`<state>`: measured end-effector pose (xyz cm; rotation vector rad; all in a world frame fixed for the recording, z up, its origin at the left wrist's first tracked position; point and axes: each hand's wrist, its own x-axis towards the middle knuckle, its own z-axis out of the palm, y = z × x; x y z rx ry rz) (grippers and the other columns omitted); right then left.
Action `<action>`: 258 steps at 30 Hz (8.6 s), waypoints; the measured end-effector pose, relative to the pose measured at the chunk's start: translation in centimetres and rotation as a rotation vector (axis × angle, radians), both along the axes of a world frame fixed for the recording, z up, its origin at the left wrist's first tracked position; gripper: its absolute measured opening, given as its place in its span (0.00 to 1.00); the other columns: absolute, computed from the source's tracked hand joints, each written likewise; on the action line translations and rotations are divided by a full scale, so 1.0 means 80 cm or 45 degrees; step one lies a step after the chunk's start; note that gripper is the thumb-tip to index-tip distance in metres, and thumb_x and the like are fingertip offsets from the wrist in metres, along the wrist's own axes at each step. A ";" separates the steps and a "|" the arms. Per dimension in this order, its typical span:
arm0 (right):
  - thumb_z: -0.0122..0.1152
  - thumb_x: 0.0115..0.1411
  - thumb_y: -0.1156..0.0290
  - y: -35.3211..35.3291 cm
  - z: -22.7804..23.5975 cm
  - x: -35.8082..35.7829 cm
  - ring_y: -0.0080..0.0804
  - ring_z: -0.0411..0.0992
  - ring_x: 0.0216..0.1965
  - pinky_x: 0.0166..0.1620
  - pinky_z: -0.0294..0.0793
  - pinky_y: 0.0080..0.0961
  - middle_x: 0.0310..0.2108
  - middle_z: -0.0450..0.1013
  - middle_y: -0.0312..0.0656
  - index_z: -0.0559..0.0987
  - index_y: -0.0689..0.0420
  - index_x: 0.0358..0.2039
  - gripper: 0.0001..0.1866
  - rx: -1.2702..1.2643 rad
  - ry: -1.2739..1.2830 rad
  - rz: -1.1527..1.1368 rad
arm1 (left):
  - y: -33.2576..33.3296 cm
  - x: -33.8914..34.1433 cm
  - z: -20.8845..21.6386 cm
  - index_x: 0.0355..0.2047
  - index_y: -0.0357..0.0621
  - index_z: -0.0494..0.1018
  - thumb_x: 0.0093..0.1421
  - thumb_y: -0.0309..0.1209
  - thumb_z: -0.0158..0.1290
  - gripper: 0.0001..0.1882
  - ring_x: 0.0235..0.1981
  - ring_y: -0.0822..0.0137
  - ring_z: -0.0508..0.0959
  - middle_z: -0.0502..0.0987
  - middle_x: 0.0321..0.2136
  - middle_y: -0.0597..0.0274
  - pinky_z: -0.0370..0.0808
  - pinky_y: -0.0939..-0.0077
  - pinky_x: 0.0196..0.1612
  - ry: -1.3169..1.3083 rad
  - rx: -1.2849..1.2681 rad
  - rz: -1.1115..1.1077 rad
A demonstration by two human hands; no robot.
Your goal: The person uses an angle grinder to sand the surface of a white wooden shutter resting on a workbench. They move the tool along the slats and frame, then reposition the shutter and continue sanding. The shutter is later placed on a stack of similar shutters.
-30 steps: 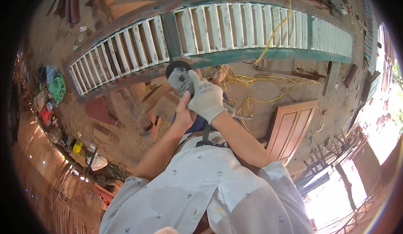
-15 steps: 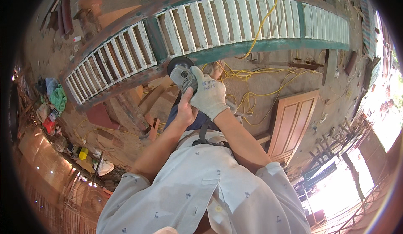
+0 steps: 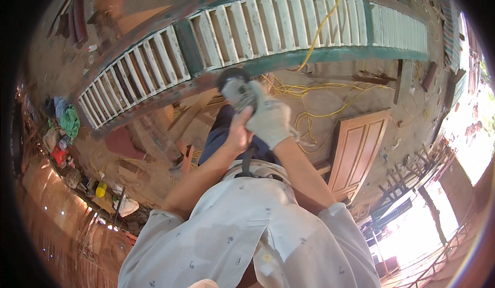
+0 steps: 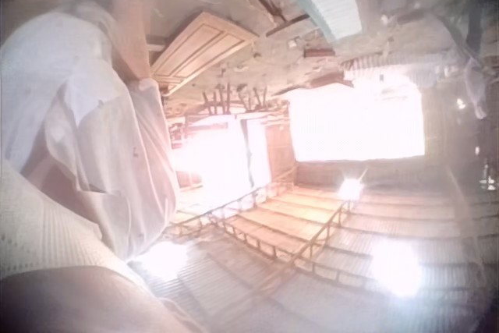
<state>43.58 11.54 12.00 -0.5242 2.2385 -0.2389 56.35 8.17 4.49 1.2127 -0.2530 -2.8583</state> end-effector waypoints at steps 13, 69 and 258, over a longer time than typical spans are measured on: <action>0.70 0.55 0.53 0.047 -0.015 -0.035 0.52 0.85 0.47 0.50 0.82 0.47 0.46 0.85 0.52 0.70 0.45 0.72 0.43 0.016 0.111 -0.068 | 0.029 -0.047 -0.018 0.65 0.43 0.72 0.74 0.44 0.59 0.26 0.55 0.67 0.82 0.81 0.55 0.62 0.80 0.64 0.59 0.048 -0.007 -0.151; 0.80 0.56 0.69 0.788 0.157 -0.210 0.27 0.79 0.39 0.42 0.81 0.25 0.42 0.81 0.38 0.80 0.60 0.52 0.25 -1.076 0.275 -1.963 | 0.310 -0.719 0.086 0.24 0.52 0.76 0.75 0.42 0.47 0.21 0.18 0.64 0.76 0.76 0.19 0.63 0.72 0.63 0.22 0.289 -0.827 -1.842; 0.72 0.56 0.53 0.411 -0.015 -0.422 0.55 0.84 0.47 0.49 0.81 0.48 0.45 0.85 0.51 0.71 0.44 0.70 0.41 0.042 0.302 -0.409 | 0.348 -0.483 0.008 0.61 0.44 0.76 0.69 0.50 0.65 0.29 0.52 0.70 0.83 0.82 0.54 0.64 0.84 0.65 0.50 -0.090 -0.081 -0.638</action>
